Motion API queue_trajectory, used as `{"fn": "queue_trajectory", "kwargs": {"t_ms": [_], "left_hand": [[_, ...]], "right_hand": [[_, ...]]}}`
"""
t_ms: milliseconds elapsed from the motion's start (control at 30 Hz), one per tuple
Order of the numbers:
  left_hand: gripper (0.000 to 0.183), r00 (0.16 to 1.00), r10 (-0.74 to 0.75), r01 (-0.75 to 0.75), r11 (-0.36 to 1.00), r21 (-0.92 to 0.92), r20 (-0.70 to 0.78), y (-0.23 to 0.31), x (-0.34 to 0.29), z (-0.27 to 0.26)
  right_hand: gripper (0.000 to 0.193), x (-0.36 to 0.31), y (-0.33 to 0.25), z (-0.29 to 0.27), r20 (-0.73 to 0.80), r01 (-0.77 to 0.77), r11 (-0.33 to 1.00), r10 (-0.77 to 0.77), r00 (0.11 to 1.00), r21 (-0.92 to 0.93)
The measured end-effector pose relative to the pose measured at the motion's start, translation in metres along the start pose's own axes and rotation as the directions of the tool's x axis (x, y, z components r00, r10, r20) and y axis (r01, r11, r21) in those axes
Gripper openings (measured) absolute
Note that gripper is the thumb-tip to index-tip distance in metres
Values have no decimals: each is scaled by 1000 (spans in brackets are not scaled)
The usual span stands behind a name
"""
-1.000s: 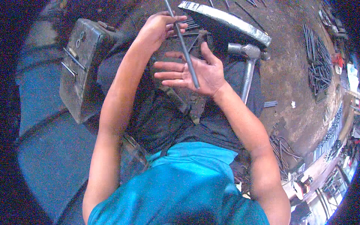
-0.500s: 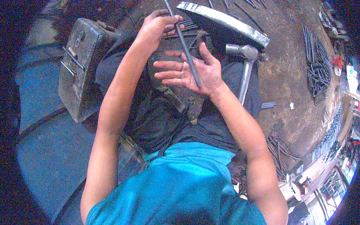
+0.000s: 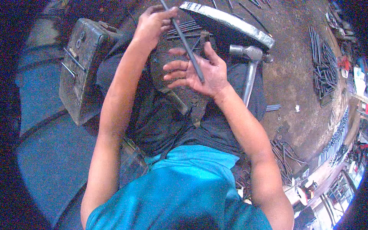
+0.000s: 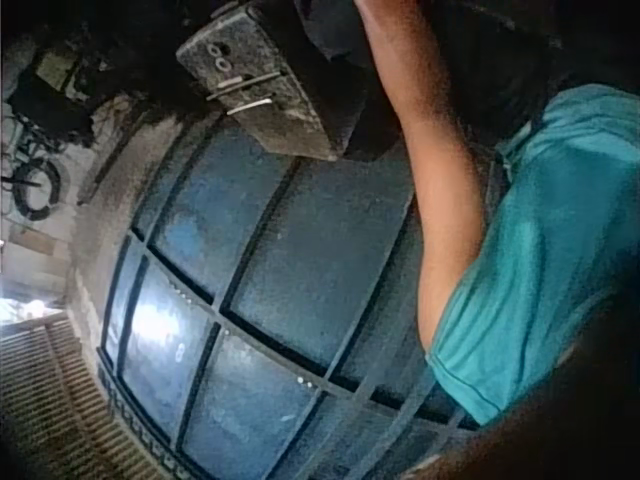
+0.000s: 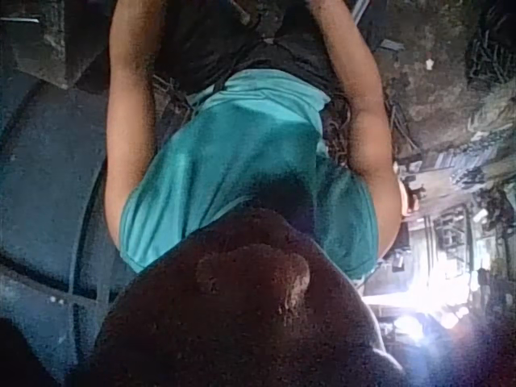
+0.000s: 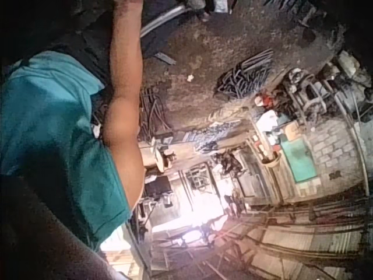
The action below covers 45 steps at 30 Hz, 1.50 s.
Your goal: Hammering and bending a metal rod against a metal block in a workshop.
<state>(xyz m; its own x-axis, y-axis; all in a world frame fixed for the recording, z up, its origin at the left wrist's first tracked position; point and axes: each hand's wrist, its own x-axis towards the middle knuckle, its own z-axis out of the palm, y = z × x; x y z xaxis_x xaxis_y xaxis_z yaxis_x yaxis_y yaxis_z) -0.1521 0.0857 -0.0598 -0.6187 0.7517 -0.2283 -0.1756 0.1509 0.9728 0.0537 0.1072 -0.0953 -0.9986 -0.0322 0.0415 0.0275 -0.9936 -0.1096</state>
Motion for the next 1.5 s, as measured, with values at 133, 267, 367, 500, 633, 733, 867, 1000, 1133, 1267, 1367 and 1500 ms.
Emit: {"fn": "queue_trajectory", "kwargs": {"t_ms": [133, 267, 367, 500, 633, 733, 867, 1000, 1133, 1267, 1367, 1500], "left_hand": [[41, 975, -115, 102, 992, -73, -192, 29, -6, 0], [37, 945, -106, 78, 992, -103, -308, 33, -8, -4], [38, 953, -98, 84, 995, -60, -287, 32, -9, -5], [37, 947, -123, 116, 992, -41, -296, 36, -16, -1], [33, 955, -97, 89, 995, -42, -280, 35, -16, -3], [29, 956, -101, 97, 995, -25, -277, 32, -14, -3], [21, 975, -95, 85, 995, -57, -198, 28, -11, -8], [13, 988, -153, 157, 967, -200, 38, 8, 6, -28], [22, 998, -36, 33, 996, -83, -42, 2, 3, -17], [18, 1000, -2, 1, 1000, -9, -26, 4, 1, -15], [17, 988, -152, 151, 985, -78, -13, 17, 1, -14], [30, 957, -228, 225, 974, -35, -181, 24, -9, 1]], "right_hand": [[87, -7, -7, 1, -7, 23, 989, -24, 1000, -149], [83, -9, -11, 2, 4, 31, 956, -31, 1000, -292], [85, -10, -11, 2, -19, 16, 944, -24, 1000, -331], [86, -10, -11, 7, -58, 4, 936, -26, 998, -351], [85, -10, -9, 10, -109, -1, 921, -45, 993, -390], [85, -10, -9, 9, -124, -3, 916, -51, 991, -400], [86, -11, -9, 10, -146, -5, 914, -60, 987, -406], [87, -10, -8, 12, -162, -18, 909, -55, 985, -416], [87, -10, -7, 12, -143, -41, 911, -20, 990, -411], [86, -9, -7, 10, -164, -64, 887, -13, 986, -457], [85, -9, -8, 8, -158, -66, 897, -5, 987, -437], [85, -10, -9, 4, -147, -64, 903, 1, 989, -425]]}}
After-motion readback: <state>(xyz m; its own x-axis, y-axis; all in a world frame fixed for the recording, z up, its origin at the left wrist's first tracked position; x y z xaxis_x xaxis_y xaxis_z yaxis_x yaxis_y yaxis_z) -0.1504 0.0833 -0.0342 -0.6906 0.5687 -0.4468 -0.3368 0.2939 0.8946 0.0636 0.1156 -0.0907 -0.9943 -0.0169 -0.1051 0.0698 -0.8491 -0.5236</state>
